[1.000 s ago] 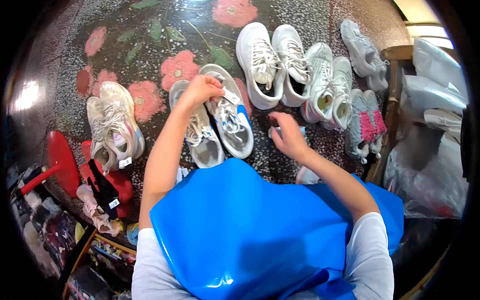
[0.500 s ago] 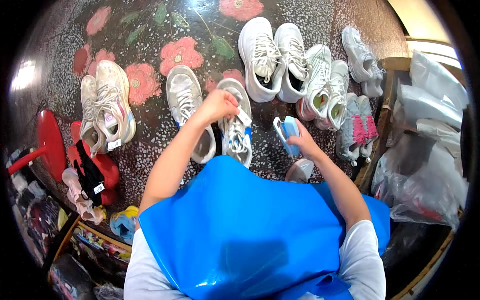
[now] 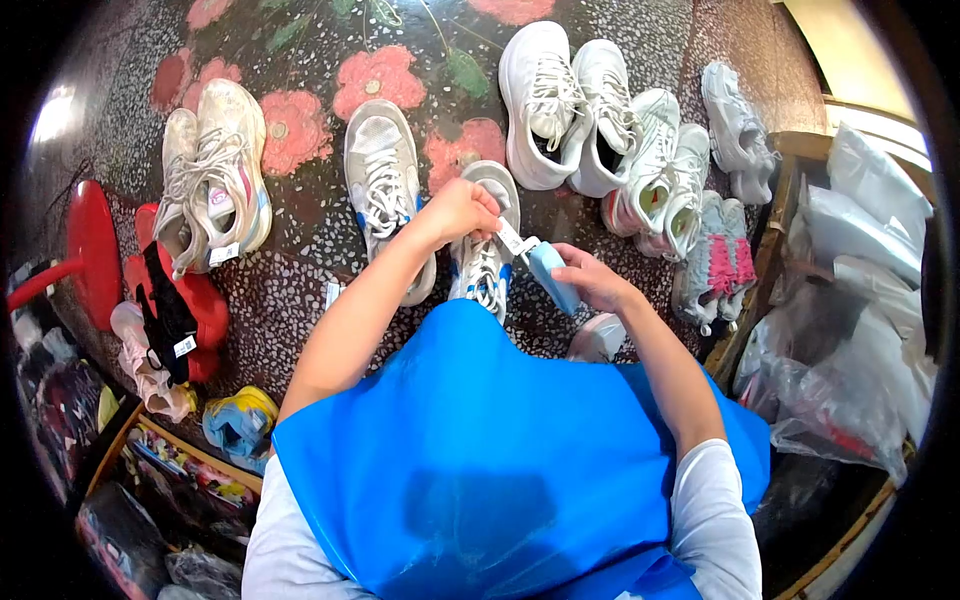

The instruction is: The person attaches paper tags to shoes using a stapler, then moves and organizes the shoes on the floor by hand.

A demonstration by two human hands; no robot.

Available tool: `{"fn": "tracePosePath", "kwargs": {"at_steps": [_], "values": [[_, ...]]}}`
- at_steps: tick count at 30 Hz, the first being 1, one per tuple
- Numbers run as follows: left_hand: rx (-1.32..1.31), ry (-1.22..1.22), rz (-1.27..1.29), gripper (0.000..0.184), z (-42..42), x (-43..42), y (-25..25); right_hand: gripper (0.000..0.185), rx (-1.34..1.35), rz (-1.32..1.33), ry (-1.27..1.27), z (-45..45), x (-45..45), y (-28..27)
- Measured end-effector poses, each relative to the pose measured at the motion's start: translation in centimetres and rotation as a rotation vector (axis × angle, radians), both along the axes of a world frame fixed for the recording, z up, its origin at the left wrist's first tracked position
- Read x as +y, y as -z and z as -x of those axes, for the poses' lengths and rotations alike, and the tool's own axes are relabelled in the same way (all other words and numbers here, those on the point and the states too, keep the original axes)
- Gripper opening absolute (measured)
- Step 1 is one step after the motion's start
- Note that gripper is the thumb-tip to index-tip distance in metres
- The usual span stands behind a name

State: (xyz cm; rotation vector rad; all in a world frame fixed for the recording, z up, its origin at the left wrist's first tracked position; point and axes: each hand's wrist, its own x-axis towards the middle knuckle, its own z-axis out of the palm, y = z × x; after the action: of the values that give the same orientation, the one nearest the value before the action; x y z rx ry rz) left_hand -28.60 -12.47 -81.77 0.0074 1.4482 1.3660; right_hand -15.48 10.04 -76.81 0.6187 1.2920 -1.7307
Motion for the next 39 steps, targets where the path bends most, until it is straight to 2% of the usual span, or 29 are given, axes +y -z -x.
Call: {"fn": "tracePosePath", "kwargs": {"at_steps": [14,16,23,25,39], "values": [[0.083,0.029,0.003,0.017,-0.2,0.0,-0.7,0.07,-0.121,0.06,-0.03,1.8,-1.1,1.2],[0.086,0.026,0.009,0.017,-0.1,0.0,-0.6,0.071,-0.105,0.05,0.027,2.2,-1.5,1.3],[0.242,0.073,0.069,0.015,-0.2,0.2,-0.5,0.074,-0.059,0.12,-0.04,2.5,-1.0,2.4],[0.244,0.068,0.083,0.014,-0.2,0.2,-0.8,0.065,-0.038,0.081,-0.045,2.5,-1.1,2.4],[0.314,0.061,0.094,0.012,-0.4,0.2,-0.8,0.069,-0.047,0.092,-0.041,2.9,-1.8,1.8]]}}
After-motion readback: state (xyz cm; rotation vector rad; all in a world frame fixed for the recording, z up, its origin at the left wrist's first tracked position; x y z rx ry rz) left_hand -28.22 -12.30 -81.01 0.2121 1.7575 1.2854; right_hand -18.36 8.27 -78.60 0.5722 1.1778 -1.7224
